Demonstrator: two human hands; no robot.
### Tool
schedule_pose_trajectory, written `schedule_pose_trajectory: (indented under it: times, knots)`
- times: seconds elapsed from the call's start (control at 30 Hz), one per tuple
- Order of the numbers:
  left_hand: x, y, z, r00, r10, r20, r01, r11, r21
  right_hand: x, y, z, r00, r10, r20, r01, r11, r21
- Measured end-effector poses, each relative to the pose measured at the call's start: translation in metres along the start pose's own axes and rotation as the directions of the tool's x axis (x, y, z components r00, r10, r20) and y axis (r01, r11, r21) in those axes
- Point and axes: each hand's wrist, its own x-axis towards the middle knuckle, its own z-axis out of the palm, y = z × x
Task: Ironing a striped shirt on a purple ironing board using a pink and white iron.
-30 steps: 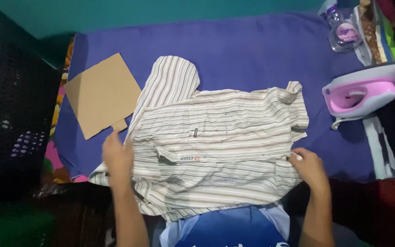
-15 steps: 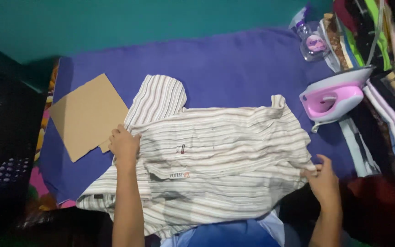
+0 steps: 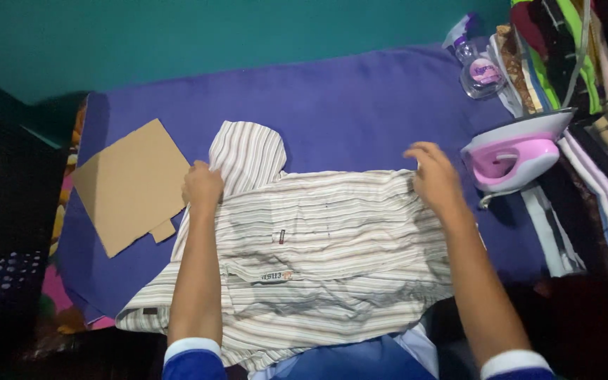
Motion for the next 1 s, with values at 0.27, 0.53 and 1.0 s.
schedule_pose_trajectory:
  times: [0.27, 0.53, 1.0]
  knots:
    - [0.038, -0.048, -0.040, 0.994, 0.110, -0.017, -0.067, 0.466, -0.882, 0.042, 0.022, 0.024, 0.793, 0.113, 0.599, -0.011, 0.985, -0.172]
    - [0.001, -0.045, -0.224, 0.914, 0.300, -0.272, -0.227, -0.179, -0.957, 0.052, 0.021, -0.011, 0.228, 0.024, 0.973, -0.378, 0.923, 0.066]
    - [-0.017, -0.126, -0.131, 0.917, 0.300, 0.261, 0.081, 0.501, -0.861, 0.027, 0.039, -0.090, 0.522, 0.099, 0.847, -0.097, 0.994, -0.056]
